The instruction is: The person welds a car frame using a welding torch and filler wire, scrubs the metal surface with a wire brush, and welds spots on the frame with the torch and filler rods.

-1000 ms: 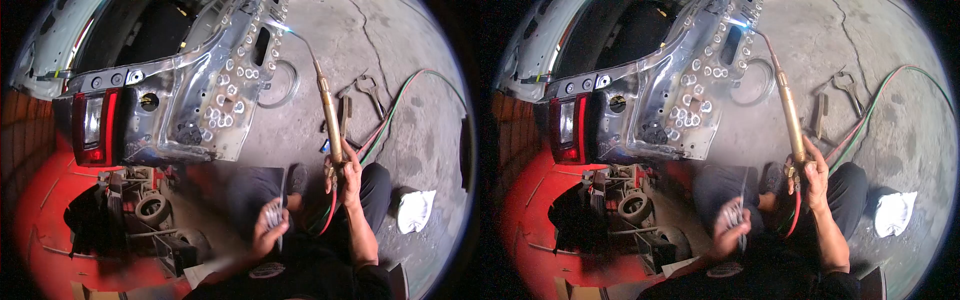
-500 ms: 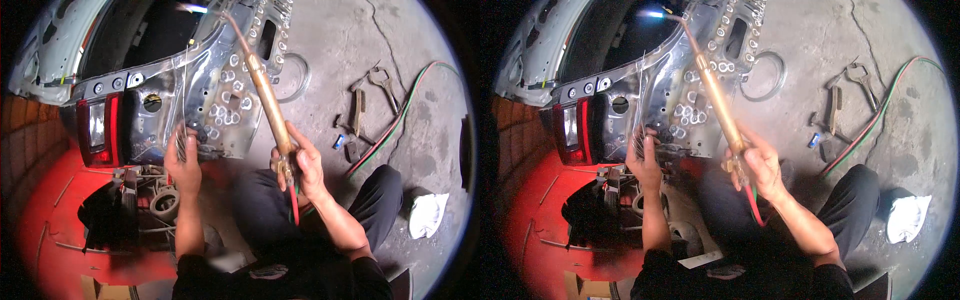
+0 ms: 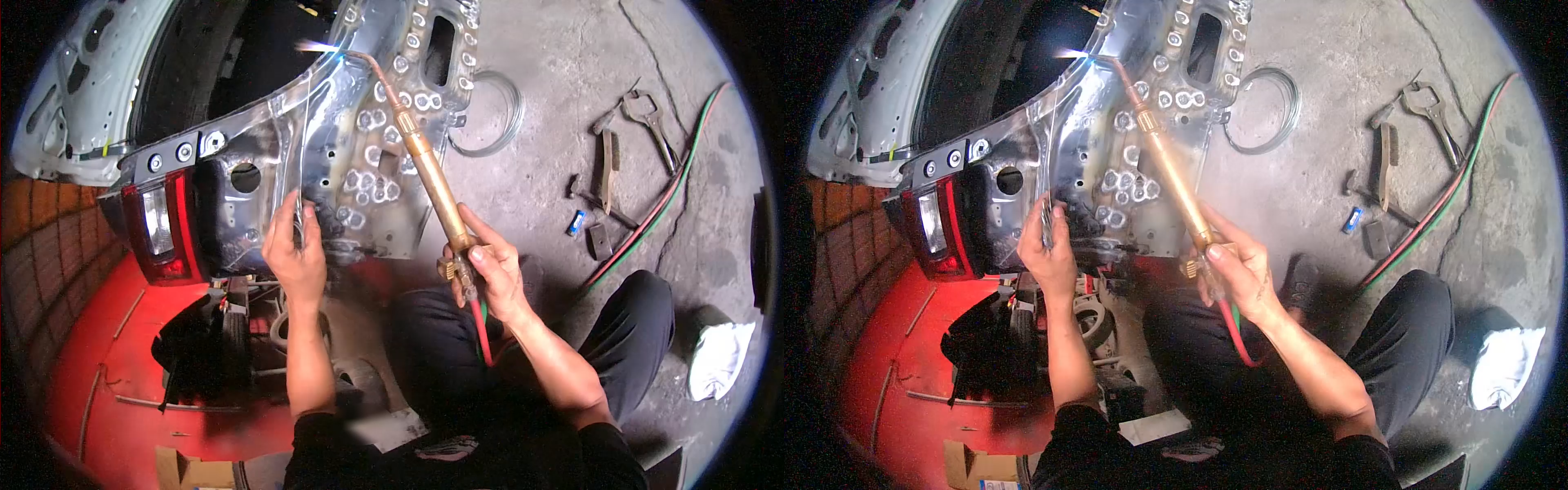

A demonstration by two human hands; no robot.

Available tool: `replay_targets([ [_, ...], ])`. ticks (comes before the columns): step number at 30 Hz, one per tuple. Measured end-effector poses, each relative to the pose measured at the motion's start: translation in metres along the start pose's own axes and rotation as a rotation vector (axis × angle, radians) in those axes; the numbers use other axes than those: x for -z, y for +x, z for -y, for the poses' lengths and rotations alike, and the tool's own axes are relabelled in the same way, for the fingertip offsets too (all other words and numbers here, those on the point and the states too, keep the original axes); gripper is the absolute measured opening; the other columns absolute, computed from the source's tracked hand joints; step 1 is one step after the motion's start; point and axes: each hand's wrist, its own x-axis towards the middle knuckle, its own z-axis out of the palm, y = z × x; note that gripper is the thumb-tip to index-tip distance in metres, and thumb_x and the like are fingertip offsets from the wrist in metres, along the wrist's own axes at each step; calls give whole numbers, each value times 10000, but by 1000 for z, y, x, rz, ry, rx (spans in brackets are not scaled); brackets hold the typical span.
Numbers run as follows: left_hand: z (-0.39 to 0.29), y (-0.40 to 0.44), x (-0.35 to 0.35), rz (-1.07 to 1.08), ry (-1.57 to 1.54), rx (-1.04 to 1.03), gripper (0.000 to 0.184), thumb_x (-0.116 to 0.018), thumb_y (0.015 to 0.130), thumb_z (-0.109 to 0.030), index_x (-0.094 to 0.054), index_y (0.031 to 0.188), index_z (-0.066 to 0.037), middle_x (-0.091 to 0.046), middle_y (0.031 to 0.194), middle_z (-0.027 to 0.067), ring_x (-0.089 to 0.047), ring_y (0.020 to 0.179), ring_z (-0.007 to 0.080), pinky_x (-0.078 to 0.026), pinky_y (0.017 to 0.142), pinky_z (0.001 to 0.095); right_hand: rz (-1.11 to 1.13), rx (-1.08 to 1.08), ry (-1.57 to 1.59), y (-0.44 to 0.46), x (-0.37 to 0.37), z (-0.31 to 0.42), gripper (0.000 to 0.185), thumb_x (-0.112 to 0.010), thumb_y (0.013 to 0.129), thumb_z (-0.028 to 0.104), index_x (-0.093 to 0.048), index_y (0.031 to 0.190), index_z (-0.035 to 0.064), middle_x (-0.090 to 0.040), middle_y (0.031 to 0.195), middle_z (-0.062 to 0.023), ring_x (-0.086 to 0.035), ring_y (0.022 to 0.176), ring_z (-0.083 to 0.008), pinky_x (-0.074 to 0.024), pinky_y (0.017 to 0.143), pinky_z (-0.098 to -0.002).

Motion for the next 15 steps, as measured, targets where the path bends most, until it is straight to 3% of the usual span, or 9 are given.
replay_targets([
  [2,-5,2,0,-15,34,-70,274,-654,970,-86,-673,1197,66,-753,978,150,-698,885,201,-525,836,338,-7,-1,-9,2,-2,0,716,-598,1001,316,-292,1570,8,-648,1013,-182,-687,751,-248,-544,482,-297],
  [5,-6,1,1,9,-19,-9,273,-657,967,-85,-675,1194,65,-755,991,164,-713,934,238,-522,880,361,-3,-11,-62,4,-1,-1,679,-574,1012,284,-297,1570,12,-652,1004,-181,-685,717,-239,-537,488,-291],
  [15,-10,10,-5,31,-15,14,255,-643,974,-80,-678,1183,62,-744,974,151,-695,908,209,-519,857,343,8,-13,-41,10,6,-4,648,-566,1018,262,-316,1568,30,-647,1011,-171,-671,683,-209,-542,498,-281],
])
